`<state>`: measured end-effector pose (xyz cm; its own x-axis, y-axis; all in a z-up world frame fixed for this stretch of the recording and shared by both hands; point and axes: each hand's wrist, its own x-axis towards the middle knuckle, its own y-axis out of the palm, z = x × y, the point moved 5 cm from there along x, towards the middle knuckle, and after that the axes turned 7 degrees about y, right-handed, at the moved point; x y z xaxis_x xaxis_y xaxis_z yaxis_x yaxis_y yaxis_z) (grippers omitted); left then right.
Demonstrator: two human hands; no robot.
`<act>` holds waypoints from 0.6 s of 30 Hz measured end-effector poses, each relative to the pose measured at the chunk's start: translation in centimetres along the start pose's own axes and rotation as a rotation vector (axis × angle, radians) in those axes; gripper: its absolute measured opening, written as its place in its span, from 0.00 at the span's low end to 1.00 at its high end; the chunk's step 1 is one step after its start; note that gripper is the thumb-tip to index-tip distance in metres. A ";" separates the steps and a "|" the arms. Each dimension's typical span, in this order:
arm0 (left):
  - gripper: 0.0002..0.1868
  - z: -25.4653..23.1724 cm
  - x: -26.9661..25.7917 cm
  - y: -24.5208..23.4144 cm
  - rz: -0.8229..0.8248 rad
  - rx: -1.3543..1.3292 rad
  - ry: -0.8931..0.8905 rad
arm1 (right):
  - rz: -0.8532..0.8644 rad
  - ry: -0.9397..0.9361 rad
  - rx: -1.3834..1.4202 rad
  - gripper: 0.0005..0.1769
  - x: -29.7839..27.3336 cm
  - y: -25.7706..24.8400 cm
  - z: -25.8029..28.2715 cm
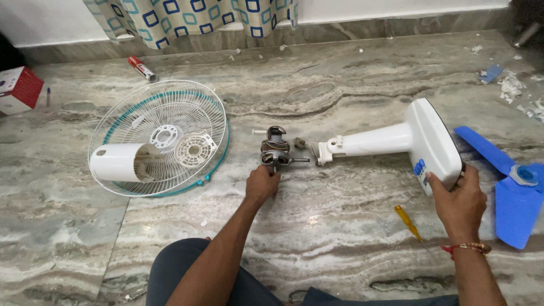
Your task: The person disassembles a white Supreme brand fan using a yellow screwdriver. They remove the front grille, unscrew the motor housing, and separate the motor from the fan body, leaving the components on the floor.
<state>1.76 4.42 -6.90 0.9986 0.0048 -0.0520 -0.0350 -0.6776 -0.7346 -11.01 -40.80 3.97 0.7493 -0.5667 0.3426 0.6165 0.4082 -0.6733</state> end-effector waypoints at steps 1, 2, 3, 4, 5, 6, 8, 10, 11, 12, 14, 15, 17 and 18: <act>0.16 -0.1 0.0 0.2 0.019 0.001 0.003 | 0.005 0.003 0.003 0.30 0.0 0.0 -0.1; 0.17 -0.1 0.0 0.4 0.037 0.001 0.006 | 0.011 0.006 0.007 0.30 0.1 0.0 -0.1; 0.17 -0.2 0.1 0.5 0.055 0.001 0.009 | 0.016 0.008 0.010 0.31 0.2 0.0 -0.1; 0.17 -0.2 0.0 0.5 0.055 -0.009 0.001 | 0.020 0.010 0.013 0.31 0.2 0.0 -0.1; 0.17 -0.2 0.0 0.4 0.055 -0.019 -0.006 | 0.024 0.012 0.016 0.31 0.2 0.0 -0.1; 0.17 -0.2 0.0 0.4 0.054 -0.030 -0.012 | 0.028 0.013 0.020 0.31 0.2 0.0 0.0; 0.18 -0.3 -0.1 0.4 0.058 -0.033 -0.017 | 0.037 0.017 0.012 0.31 0.2 -0.1 0.1; 0.19 -0.3 -0.1 0.4 0.060 -0.039 -0.028 | 0.045 0.022 0.010 0.31 0.2 -0.1 0.2; 0.18 -0.2 -0.1 0.4 0.060 -0.043 -0.036 | 0.048 0.025 0.011 0.32 0.2 -0.1 0.4; 0.18 -0.2 -0.1 0.4 0.059 -0.046 -0.045 | 0.051 0.029 0.012 0.32 0.2 -0.1 0.5; 0.19 0.0 0.0 0.3 0.059 -0.028 -0.062 | 0.048 0.017 0.012 0.32 0.1 0.0 0.8; 0.19 0.0 0.0 0.3 0.059 -0.020 -0.069 | 0.047 0.011 0.011 0.31 0.0 0.0 0.9; 0.19 0.0 0.0 0.3 0.055 0.012 -0.084 | 0.057 0.030 0.007 0.31 0.0 0.1 0.9; 0.20 0.0 -0.1 0.3 0.053 0.028 -0.092 | 0.063 0.040 0.005 0.31 0.0 0.1 0.9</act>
<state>1.68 4.24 -7.12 0.9875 0.0379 -0.1527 -0.0904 -0.6578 -0.7477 -10.70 -40.11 4.44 0.7766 -0.5677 0.2733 0.5697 0.4475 -0.6893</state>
